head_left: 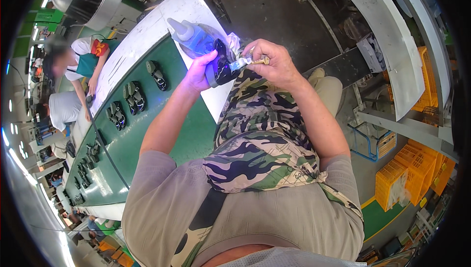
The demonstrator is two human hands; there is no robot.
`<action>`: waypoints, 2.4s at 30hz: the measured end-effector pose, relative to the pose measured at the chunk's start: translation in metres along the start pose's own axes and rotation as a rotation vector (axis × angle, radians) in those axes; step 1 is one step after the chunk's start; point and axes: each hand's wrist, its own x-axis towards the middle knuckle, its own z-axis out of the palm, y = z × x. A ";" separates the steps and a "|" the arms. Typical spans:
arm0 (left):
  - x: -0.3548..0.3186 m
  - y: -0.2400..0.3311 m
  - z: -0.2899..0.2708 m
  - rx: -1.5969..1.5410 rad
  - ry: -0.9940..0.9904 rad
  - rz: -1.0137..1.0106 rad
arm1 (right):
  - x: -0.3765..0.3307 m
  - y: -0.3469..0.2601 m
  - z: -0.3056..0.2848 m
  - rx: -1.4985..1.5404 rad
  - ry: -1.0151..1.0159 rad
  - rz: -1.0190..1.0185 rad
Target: The person repeatedly wipes the soles and straps of dark-colored sandals using a small white cloth. They pick up each sandal from a green conveyor belt, wipe it thoroughly, and place it onto a white shelf to the right. The task is performed one sandal at a time in a repetitive cycle.
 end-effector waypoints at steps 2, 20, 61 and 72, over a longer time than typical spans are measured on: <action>0.001 -0.003 0.005 -0.033 -0.056 -0.012 | -0.001 0.001 -0.004 -0.007 0.023 -0.032; 0.048 -0.016 0.050 -0.009 0.034 0.330 | -0.016 0.034 -0.032 0.532 0.447 0.310; 0.091 -0.005 0.237 1.671 -0.370 1.177 | -0.153 0.250 -0.115 1.007 0.958 0.539; -0.100 0.064 -0.247 1.939 1.000 0.039 | -0.158 0.216 -0.131 0.880 0.877 0.739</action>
